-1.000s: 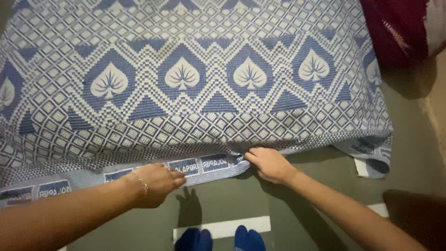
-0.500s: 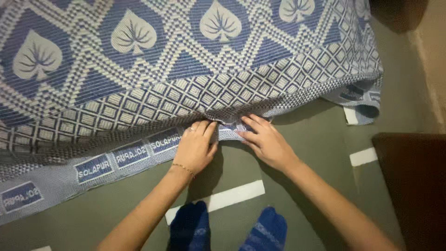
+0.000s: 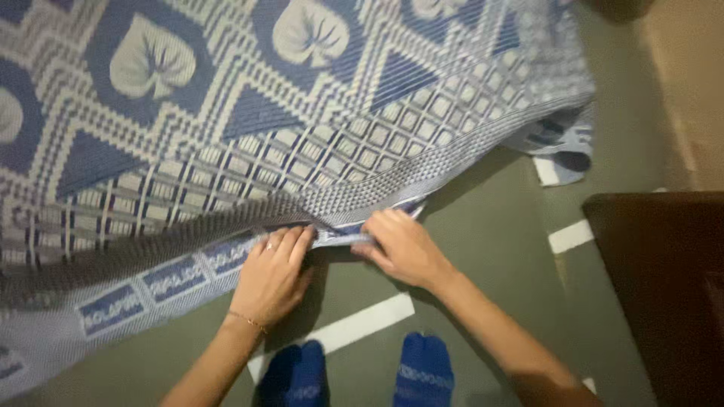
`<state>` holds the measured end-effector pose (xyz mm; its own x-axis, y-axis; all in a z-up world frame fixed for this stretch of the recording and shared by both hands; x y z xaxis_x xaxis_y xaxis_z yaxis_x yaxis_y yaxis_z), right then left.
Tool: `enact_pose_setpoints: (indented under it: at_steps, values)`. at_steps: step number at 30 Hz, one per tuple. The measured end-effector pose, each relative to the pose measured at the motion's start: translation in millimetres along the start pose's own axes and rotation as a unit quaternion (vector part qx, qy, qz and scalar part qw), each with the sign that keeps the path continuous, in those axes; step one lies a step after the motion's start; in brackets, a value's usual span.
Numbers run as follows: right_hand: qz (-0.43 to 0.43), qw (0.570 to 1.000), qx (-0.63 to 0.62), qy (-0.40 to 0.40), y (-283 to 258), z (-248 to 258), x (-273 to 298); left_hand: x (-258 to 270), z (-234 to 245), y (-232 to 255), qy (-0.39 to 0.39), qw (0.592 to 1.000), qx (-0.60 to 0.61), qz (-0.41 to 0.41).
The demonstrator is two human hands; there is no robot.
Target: The person folds a patterned blue-and-white bedsheet on a mattress. They align the edges, fold the sheet in half, and smooth the surface to create a neat rectangular bundle.
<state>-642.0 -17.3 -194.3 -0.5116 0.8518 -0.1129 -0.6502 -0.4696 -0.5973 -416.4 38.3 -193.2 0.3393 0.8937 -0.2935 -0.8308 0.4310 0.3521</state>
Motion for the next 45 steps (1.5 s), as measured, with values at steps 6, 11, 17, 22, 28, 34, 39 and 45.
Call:
enact_pose_setpoints:
  at_steps: [6, 11, 17, 22, 28, 34, 39, 45]
  values:
    - [-0.274, 0.852, -0.174, 0.411, 90.3, 53.3, 29.3, 9.2, -33.0, -32.5, -0.159, 0.984, -0.062, 0.052]
    - [-0.522, 0.615, -0.402, 0.433, 286.5, 86.7, 48.5, 23.4, -27.8, -23.9, -0.143, 0.988, -0.022, 0.061]
    - [-0.505, 0.642, -0.394, 0.422, 390.6, 123.1, 91.4, 26.2, -23.7, -15.0, -0.198, 0.976, -0.002, 0.089]
    - [-0.531, 0.707, -0.111, 0.453, 360.1, 140.4, 161.9, 22.3, -31.2, 6.6, -0.21, 0.976, -0.009, 0.051]
    - [-0.419, 0.753, 0.187, 0.471, 348.5, 137.0, 139.7, 29.8, -26.1, -7.7, -0.195, 0.978, 0.001, 0.071]
    - [-0.304, 0.823, 0.269, 0.396, 312.7, 173.1, 83.0, 37.1, -7.3, -1.4, -0.258, 0.957, 0.061, 0.119]
    - [-0.272, 0.875, 0.234, 0.324, 364.9, 171.7, 48.8, -9.2, 13.8, 7.1, -0.053, 0.996, 0.005, -0.067]
    - [-0.347, 0.848, 0.134, 0.377, 428.8, 166.3, 13.4, -88.6, 22.1, 13.0, -0.006, 0.997, -0.051, -0.064]
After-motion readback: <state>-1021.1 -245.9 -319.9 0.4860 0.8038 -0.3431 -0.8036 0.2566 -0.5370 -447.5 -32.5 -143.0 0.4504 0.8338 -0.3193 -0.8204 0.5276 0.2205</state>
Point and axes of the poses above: each hand's wrist, its own x-axis away from the middle knuckle, its own z-axis out of the back of the hand, y = z × x, the point moved 4 cm from there along -x, towards the middle knuckle, and after that the axes turned 10 degrees about y, right-handed, at the moved point
